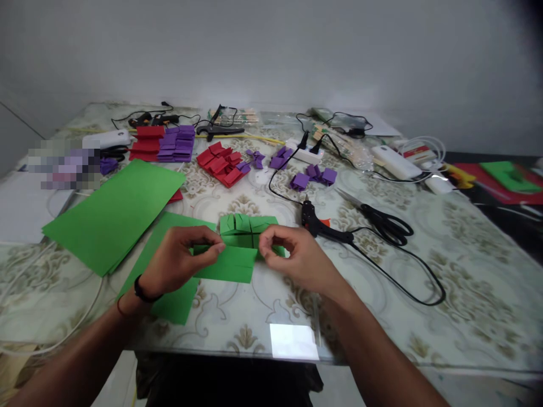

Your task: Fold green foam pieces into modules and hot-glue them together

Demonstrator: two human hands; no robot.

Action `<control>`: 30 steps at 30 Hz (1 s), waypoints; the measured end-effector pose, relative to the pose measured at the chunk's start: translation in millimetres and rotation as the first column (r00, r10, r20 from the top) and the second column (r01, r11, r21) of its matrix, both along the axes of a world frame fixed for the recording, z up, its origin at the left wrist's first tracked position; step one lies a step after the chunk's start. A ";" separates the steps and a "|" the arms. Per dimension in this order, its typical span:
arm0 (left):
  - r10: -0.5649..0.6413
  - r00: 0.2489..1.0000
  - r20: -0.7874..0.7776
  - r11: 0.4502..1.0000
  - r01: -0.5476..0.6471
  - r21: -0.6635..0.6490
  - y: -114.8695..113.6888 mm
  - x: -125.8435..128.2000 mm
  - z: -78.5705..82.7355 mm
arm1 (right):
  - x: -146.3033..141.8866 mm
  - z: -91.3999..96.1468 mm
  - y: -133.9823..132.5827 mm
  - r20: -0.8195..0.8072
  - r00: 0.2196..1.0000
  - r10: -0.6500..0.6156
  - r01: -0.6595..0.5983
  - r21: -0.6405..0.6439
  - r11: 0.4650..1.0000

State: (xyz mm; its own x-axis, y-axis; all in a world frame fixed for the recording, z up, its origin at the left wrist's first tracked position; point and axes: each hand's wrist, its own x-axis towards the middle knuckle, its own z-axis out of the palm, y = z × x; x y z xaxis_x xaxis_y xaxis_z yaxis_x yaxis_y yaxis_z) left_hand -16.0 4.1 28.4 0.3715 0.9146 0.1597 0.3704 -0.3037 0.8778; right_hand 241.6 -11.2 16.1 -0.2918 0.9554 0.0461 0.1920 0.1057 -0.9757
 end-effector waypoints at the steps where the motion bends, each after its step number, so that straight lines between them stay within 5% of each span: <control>1: 0.013 1.000 0.003 1.000 -0.013 0.001 0.5 -0.3 -0.3 | 1.7 -0.3 0.8 -0.007 1.000 -0.020 0.020 0.017 1.000; 5: -0.004 1.000 -0.014 1.000 0.004 0.009 -2.1 5.4 -4.2 | -4.3 -1.2 -0.8 -0.022 0.998 -0.066 0.067 0.072 0.995; 16: -0.114 0.993 -0.035 0.993 0.113 -0.010 -11.9 18.3 -15.6 | -29.0 -5.5 -10.3 0.000 0.999 0.040 -0.040 0.036 0.999; 30: -0.079 0.996 0.033 0.993 0.082 -0.084 3.8 -3.5 -0.4 | -8.5 -0.2 -2.0 0.014 0.996 -0.093 0.092 0.030 0.995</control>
